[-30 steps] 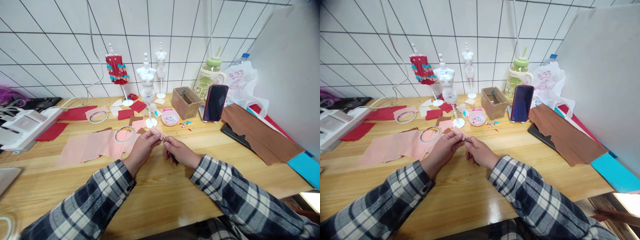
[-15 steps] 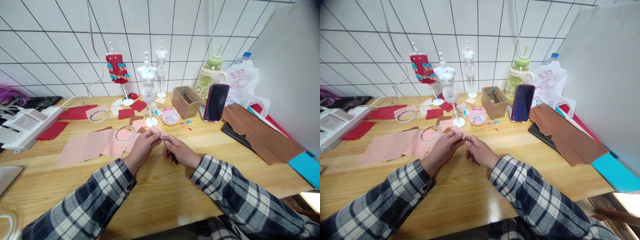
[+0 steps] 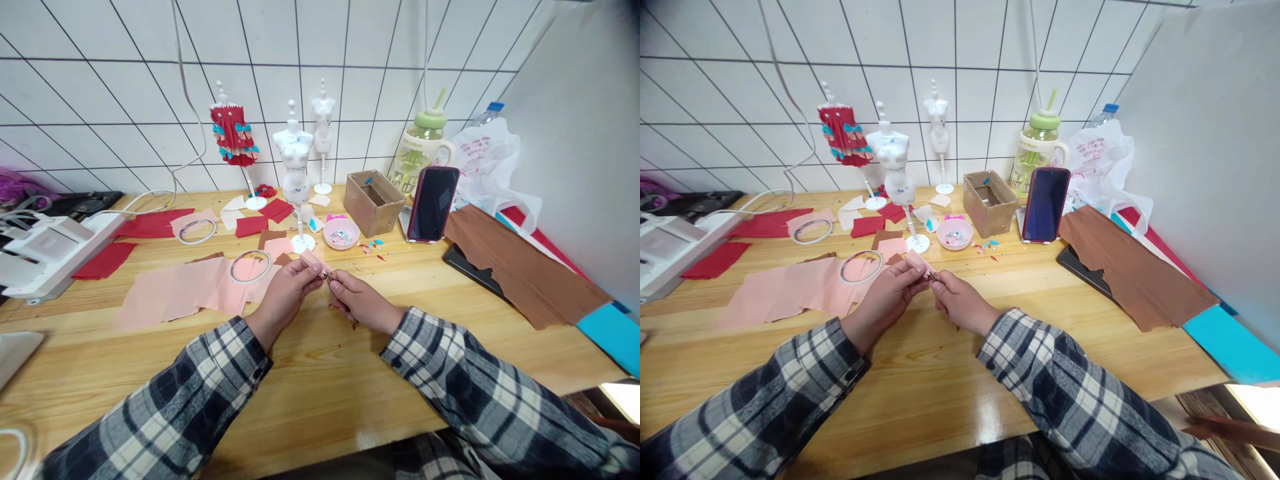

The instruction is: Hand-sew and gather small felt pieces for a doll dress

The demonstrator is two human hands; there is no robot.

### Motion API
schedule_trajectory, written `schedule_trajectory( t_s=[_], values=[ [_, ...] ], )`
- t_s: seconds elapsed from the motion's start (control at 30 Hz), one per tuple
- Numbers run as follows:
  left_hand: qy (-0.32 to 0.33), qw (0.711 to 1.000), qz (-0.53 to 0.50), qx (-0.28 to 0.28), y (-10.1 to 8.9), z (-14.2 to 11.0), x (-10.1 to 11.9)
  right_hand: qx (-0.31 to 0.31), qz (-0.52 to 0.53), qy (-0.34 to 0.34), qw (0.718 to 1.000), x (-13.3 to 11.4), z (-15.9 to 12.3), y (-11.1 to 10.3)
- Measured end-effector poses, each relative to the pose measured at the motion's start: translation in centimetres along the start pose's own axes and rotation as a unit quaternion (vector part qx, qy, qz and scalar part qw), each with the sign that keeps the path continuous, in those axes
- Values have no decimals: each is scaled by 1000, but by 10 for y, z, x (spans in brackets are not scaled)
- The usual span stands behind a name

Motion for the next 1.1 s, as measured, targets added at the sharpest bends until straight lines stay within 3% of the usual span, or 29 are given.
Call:
schedule_trajectory(
  t_s=[0.2, 0.3, 0.4, 0.7, 1.1],
  values=[
    [14, 1000, -2, 26, -3, 0, 2, -21, -36, -20, 999, 0, 0, -11],
    [18, 1000, 4, 25, -3, 0, 3, 13, -101, -31, 994, 0, -2, -26],
    [14, 999, 30, 13, -1, 0, 2, 8, -130, -33, 991, 2, -2, -31],
    [17, 992, 120, -23, 2, 1, 1, -36, -80, -30, 996, 5, -1, -26],
    [27, 986, 162, -39, -2, 2, 0, -73, 10, 13, 997, 1, -4, -22]
  ],
)
Point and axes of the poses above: each hand's wrist, its own z-axis towards the middle knuckle, its own y-axis out of the palm, x = y × z, the point moved 5 cm from there along z, towards the middle knuckle, and after that the axes turned 10 degrees about -z, right-handed, at the moved point
